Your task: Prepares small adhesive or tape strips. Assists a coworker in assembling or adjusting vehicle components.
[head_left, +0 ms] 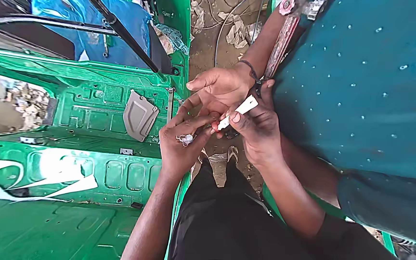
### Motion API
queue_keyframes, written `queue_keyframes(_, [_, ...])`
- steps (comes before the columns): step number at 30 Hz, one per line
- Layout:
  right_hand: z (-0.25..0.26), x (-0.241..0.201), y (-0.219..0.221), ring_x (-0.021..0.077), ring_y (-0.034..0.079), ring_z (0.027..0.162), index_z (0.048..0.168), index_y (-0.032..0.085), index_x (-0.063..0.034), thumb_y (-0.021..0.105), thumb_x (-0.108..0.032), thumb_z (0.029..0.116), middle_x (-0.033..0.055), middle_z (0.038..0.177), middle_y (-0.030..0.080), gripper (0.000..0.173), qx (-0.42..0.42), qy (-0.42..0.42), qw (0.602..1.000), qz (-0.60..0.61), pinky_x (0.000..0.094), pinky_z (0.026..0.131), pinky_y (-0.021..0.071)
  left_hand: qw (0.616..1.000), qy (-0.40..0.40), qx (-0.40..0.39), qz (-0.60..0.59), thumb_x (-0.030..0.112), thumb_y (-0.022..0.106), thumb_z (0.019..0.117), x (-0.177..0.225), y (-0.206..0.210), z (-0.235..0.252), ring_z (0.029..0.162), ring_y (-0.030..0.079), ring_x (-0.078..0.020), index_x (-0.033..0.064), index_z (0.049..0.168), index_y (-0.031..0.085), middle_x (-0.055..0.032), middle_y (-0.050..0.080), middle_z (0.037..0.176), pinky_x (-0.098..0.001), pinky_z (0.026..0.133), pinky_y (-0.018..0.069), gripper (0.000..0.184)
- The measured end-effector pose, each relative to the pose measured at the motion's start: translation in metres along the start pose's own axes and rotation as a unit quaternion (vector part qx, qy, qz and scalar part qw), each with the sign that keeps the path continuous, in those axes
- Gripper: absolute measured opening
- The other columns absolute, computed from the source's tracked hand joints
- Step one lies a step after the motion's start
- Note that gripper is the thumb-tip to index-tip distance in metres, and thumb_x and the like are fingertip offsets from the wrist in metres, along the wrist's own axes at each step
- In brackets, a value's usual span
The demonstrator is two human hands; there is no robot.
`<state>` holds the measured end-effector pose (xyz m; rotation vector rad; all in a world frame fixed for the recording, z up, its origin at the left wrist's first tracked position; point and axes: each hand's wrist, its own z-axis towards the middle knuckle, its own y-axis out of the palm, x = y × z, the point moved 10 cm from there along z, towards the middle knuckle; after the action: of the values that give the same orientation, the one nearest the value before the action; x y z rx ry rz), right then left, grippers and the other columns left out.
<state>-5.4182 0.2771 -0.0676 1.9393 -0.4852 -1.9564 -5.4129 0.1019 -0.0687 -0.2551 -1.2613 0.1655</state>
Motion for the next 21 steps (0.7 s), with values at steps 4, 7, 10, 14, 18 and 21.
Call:
queue_keyframes(4, [-0.0005, -0.0009, 0.0003, 0.0171, 0.070, 0.076, 0.100, 0.069, 0.0019, 0.067, -0.001, 0.0956, 0.0121, 0.088, 0.069, 0.005, 0.001, -0.007, 1.000, -0.005, 0.0322, 0.066, 0.0630, 1.000, -0.001, 0.000, -0.007, 0.007, 0.081, 0.0852, 0.0003, 0.0006, -0.0006, 0.082, 0.064, -0.0028, 0.0084, 0.110, 0.079, -0.0064, 0.069, 0.116, -0.0169, 0.073, 0.0554, 0.025])
queue_keyframes(7, [-0.0014, -0.0022, 0.0012, 0.0166, 0.070, 0.076, 0.101, 0.069, 0.0017, 0.067, -0.002, 0.0962, 0.0118, 0.089, 0.069, 0.006, -0.002, -0.012, 1.000, -0.002, 0.0326, 0.067, 0.0635, 1.000, -0.003, -0.003, -0.014, 0.005, 0.080, 0.0852, 0.0008, 0.0015, -0.0012, 0.083, 0.065, -0.0030, 0.0081, 0.111, 0.079, -0.0080, 0.068, 0.123, -0.0169, 0.073, 0.0565, 0.026])
queue_keyframes(10, [-0.0022, -0.0011, 0.0001, 0.0177, 0.070, 0.074, 0.101, 0.069, 0.0017, 0.068, -0.001, 0.0955, 0.0126, 0.088, 0.069, 0.006, 0.008, -0.010, 1.000, 0.011, 0.0335, 0.064, 0.0635, 1.000, -0.006, -0.001, -0.019, 0.004, 0.081, 0.0846, 0.0002, 0.0011, -0.0016, 0.082, 0.065, -0.0037, 0.0070, 0.110, 0.078, -0.0076, 0.069, 0.120, -0.0173, 0.073, 0.0562, 0.025])
queue_keyframes(14, [-0.0023, -0.0007, 0.0011, 0.0177, 0.070, 0.074, 0.103, 0.068, 0.0020, 0.067, -0.001, 0.0966, 0.0126, 0.089, 0.068, 0.007, 0.006, -0.011, 1.000, 0.012, 0.0334, 0.065, 0.0639, 1.000, -0.003, 0.002, -0.018, 0.006, 0.081, 0.0846, 0.0007, 0.0008, -0.0017, 0.082, 0.064, -0.0040, 0.0068, 0.109, 0.079, -0.0074, 0.069, 0.117, -0.0173, 0.072, 0.0556, 0.024])
queue_keyframes(18, [-0.0027, -0.0002, -0.0005, 0.0175, 0.070, 0.075, 0.102, 0.068, 0.0018, 0.067, -0.001, 0.0966, 0.0124, 0.090, 0.069, 0.006, 0.014, -0.015, 1.000, 0.008, 0.0333, 0.065, 0.0640, 1.000, -0.005, 0.001, -0.020, 0.007, 0.082, 0.0851, 0.0007, 0.0016, -0.0016, 0.082, 0.064, -0.0045, 0.0059, 0.109, 0.078, -0.0071, 0.069, 0.117, -0.0177, 0.072, 0.0561, 0.024])
queue_keyframes(21, [-0.0042, 0.0013, -0.0001, 0.0190, 0.071, 0.075, 0.104, 0.068, 0.0024, 0.067, -0.002, 0.0973, 0.0139, 0.091, 0.069, 0.008, 0.015, -0.012, 1.000, 0.013, 0.0346, 0.065, 0.0646, 1.000, -0.005, 0.005, -0.008, 0.009, 0.081, 0.0861, 0.0015, 0.0000, -0.0018, 0.083, 0.064, -0.0041, 0.0065, 0.108, 0.078, -0.0049, 0.069, 0.110, -0.0176, 0.073, 0.0558, 0.022])
